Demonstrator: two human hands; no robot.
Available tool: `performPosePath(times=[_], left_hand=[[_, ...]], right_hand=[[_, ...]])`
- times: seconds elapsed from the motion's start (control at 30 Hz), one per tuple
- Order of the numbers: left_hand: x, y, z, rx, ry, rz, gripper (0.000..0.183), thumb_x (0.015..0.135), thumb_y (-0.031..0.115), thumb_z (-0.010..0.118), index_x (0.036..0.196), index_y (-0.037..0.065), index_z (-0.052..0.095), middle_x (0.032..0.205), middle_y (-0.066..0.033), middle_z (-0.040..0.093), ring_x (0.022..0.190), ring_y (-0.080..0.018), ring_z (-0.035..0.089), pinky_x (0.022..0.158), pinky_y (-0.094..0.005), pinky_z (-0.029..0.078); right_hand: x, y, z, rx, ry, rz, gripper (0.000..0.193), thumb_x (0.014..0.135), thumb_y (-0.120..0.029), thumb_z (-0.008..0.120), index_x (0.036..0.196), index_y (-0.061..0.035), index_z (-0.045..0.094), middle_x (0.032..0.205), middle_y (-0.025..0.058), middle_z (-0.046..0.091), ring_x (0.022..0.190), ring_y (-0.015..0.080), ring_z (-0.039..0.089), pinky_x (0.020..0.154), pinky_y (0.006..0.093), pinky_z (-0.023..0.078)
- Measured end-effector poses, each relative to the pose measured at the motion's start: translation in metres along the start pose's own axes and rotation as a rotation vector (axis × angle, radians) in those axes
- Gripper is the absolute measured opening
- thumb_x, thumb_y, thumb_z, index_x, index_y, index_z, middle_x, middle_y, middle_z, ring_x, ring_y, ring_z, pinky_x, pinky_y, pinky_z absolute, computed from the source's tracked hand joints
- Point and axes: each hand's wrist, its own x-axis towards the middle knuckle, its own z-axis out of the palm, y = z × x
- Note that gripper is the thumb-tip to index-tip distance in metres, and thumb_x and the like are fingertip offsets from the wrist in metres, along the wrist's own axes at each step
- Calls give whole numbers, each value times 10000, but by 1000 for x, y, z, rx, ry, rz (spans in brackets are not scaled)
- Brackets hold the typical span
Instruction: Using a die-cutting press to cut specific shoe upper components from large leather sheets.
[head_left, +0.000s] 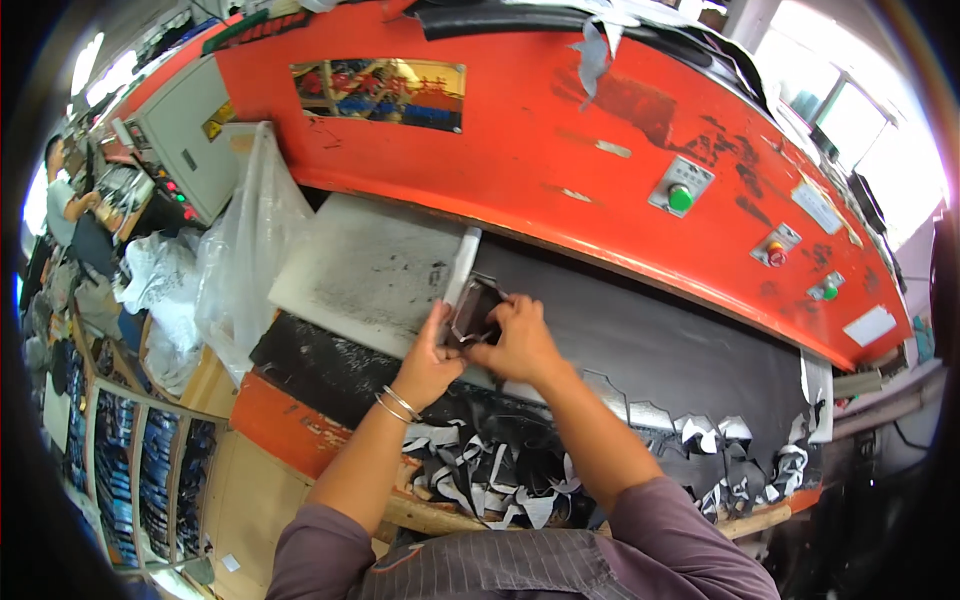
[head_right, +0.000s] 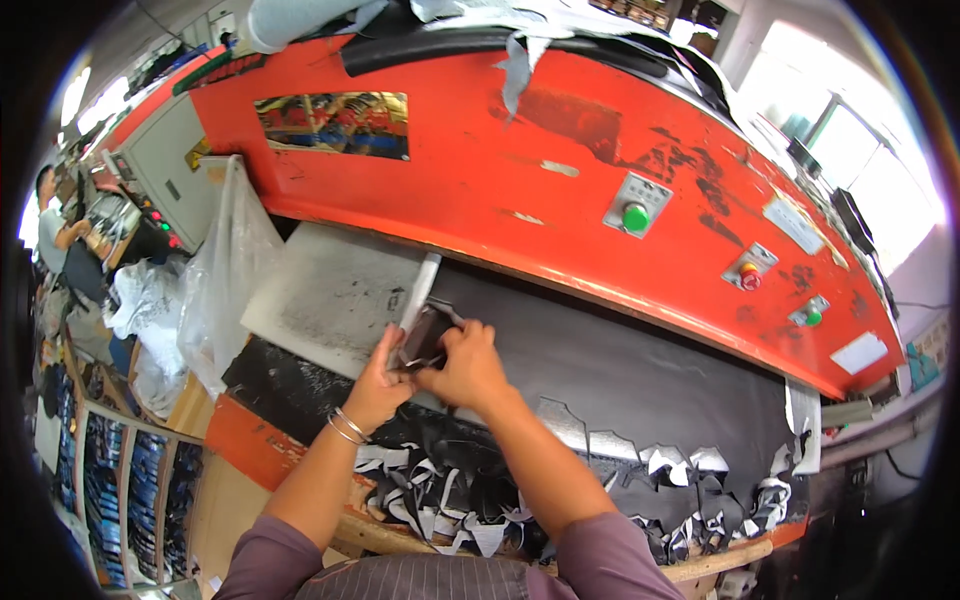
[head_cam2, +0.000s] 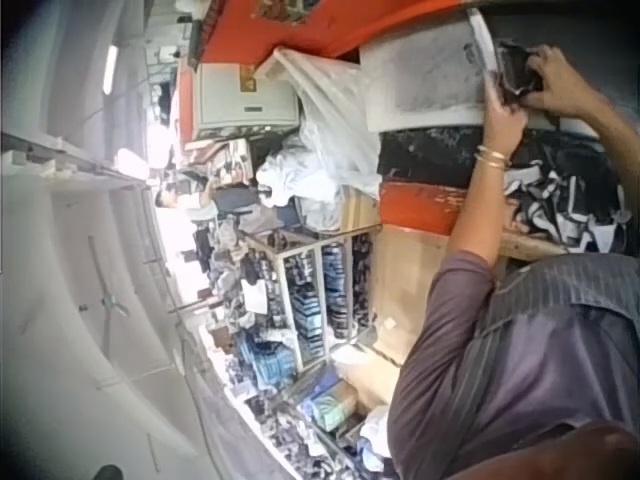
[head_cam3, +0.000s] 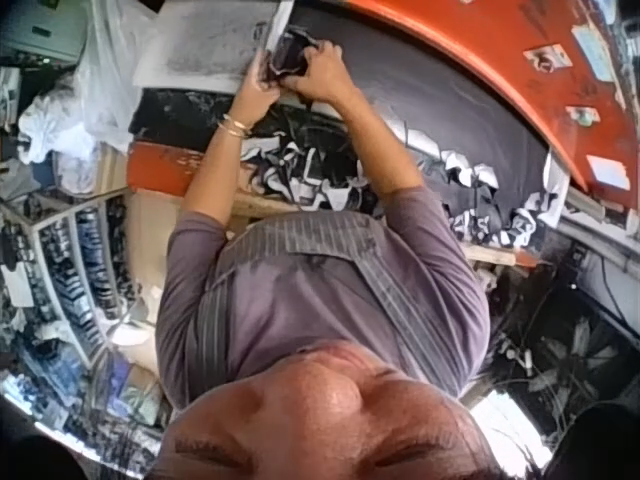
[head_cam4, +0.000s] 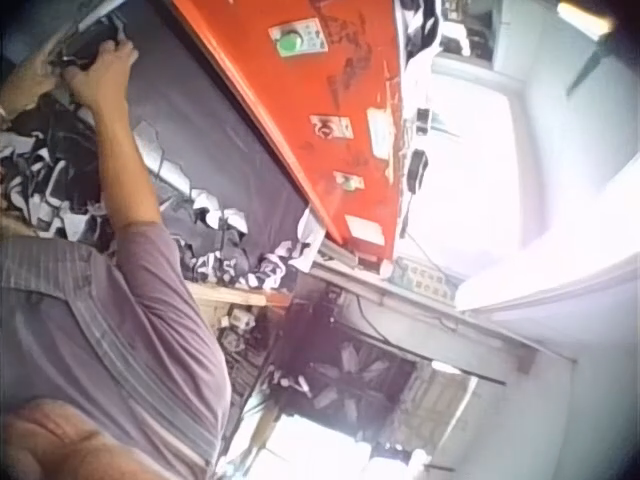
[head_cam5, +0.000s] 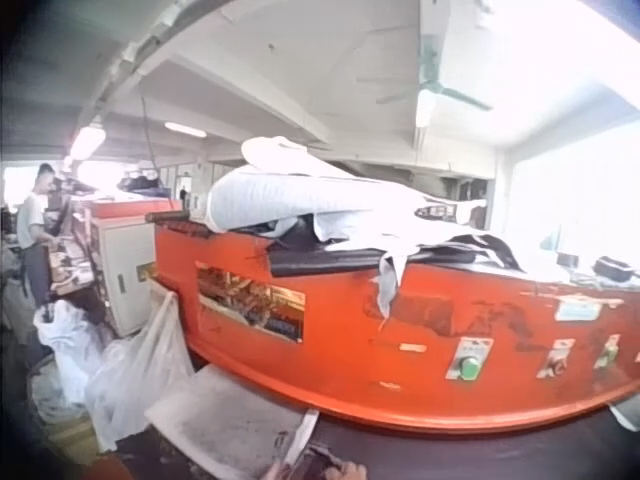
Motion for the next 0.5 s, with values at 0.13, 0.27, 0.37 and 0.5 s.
performPosePath(times=[0.13,0.27,0.37,0.5], left_hand=[[2,29,-5,309,-325,81,990,730,53,767,1490,76,133,1354,-166,478,1221,-224,504,986,-311,417],[-25,25,5,639,-255,-113,611,723,41,734,1286,66,498,1177,-166,599,1031,-303,619,869,-309,475],[-56,33,-9,755,-415,-177,401,731,22,702,1115,59,593,1113,-159,603,984,-328,607,865,-321,471],[-55,96,-17,934,-582,-104,915,638,266,793,1390,-2,345,1452,-222,284,1331,-437,246,1078,-474,278]], right_hand=[[-57,-9,-2,551,-269,119,656,737,-476,728,1165,5,597,1155,249,455,1131,368,444,983,409,380],[-75,25,-14,699,-341,104,623,741,-408,750,1234,-62,592,1243,250,447,1195,361,429,1004,396,375],[-63,37,-48,210,-26,-30,582,676,-314,798,1188,-98,625,1383,242,401,1271,383,386,1042,408,375],[-28,76,-67,-119,39,57,593,641,-284,801,1177,-105,623,1409,217,389,1257,389,392,1030,436,400]])
